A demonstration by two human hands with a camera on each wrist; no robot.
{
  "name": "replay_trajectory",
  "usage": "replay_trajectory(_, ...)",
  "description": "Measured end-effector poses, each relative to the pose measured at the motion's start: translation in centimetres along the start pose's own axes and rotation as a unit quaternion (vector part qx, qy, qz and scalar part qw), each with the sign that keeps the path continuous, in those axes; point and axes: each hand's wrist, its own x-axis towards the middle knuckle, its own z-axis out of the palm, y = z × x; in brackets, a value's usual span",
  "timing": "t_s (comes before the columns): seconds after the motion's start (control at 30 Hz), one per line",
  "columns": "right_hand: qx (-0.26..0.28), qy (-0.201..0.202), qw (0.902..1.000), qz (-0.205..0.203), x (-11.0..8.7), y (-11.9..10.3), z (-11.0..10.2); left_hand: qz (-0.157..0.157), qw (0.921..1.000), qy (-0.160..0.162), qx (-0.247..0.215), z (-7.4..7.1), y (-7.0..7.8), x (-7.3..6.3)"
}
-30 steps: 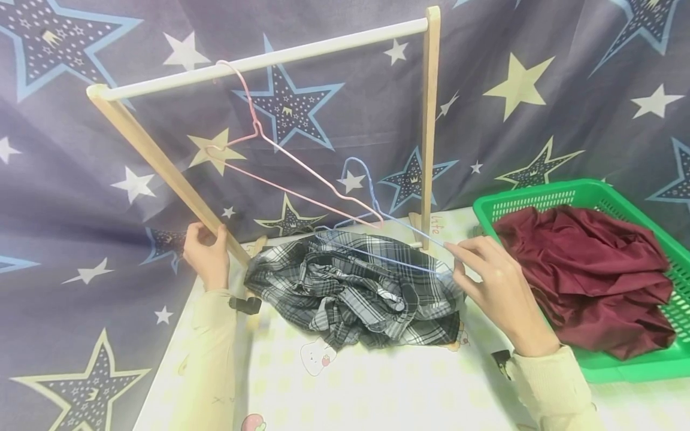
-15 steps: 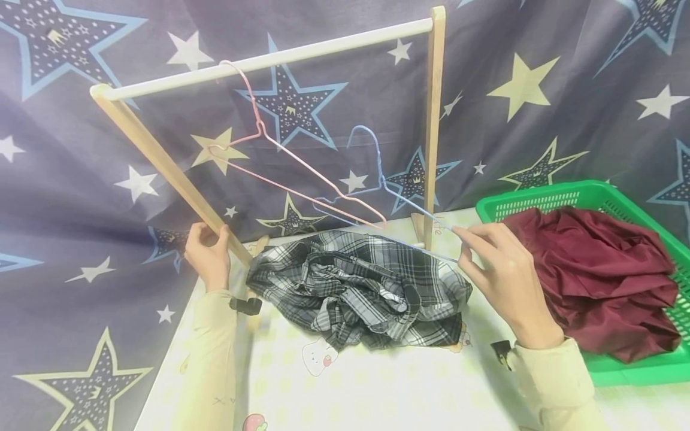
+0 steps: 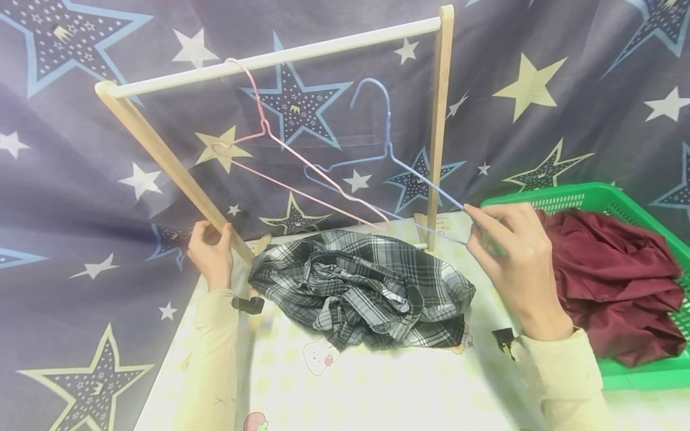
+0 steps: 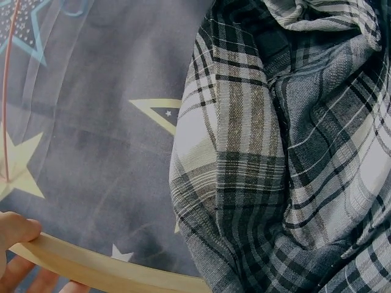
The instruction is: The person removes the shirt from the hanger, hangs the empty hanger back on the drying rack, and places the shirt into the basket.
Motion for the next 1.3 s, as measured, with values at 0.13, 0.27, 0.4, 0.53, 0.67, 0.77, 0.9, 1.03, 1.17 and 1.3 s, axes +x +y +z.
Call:
replay_trajectory(0.13, -0.004, 0.036, 0.9993, 0.012, 1.0, -0.7, 0.2, 0.004, 1.0000, -0.001, 0.001, -0.1, 0.0, 0.0)
replay_trajectory(0.27, -0.005, 0.076, 0.9970, 0.016, 1.8, -1.3, 0.7, 0.003, 1.0000, -0.001, 0.002, -0.2, 0.1, -0.1)
replay_trajectory(0.4, -0.009, 0.111, 0.9935, 0.021, 2.5, -1.7, 1.3, 0.002, 1.0000, -0.005, 0.002, -0.1, 0.3, -0.2)
replay_trajectory(0.53, -0.011, 0.131, 0.9908, 0.030, 3.1, -1.9, 1.7, -0.001, 1.0000, -0.005, 0.002, 0.1, 0.3, -0.3)
replay_trajectory(0.67, -0.006, 0.128, 0.9911, 0.034, 3.7, -1.7, 1.9, -0.007, 1.0000, -0.003, 0.005, 0.2, 0.2, -0.3)
replay_trajectory(0.77, -0.002, 0.109, 0.9935, 0.034, 4.0, -1.1, 2.2, -0.009, 0.9999, -0.002, 0.006, 0.2, 0.2, -0.4)
replay_trajectory(0.9, -0.001, 0.079, 0.9963, 0.034, 4.1, -0.3, 2.6, -0.007, 1.0000, 0.002, 0.003, 0.1, 0.1, -0.4)
replay_trajectory(1.03, -0.006, 0.064, 0.9972, 0.037, 4.2, 0.2, 3.1, -0.008, 1.0000, 0.002, -0.003, 0.0, 0.1, -0.4)
replay_trajectory(1.17, -0.009, 0.058, 0.9973, 0.044, 4.1, 0.3, 3.5, -0.010, 0.9999, 0.000, -0.006, -0.1, 0.1, -0.5)
replay_trajectory(1.3, -0.009, 0.039, 0.9985, 0.038, 3.7, 0.2, 3.7, -0.012, 0.9999, 0.001, -0.007, -0.2, 0.1, -0.6)
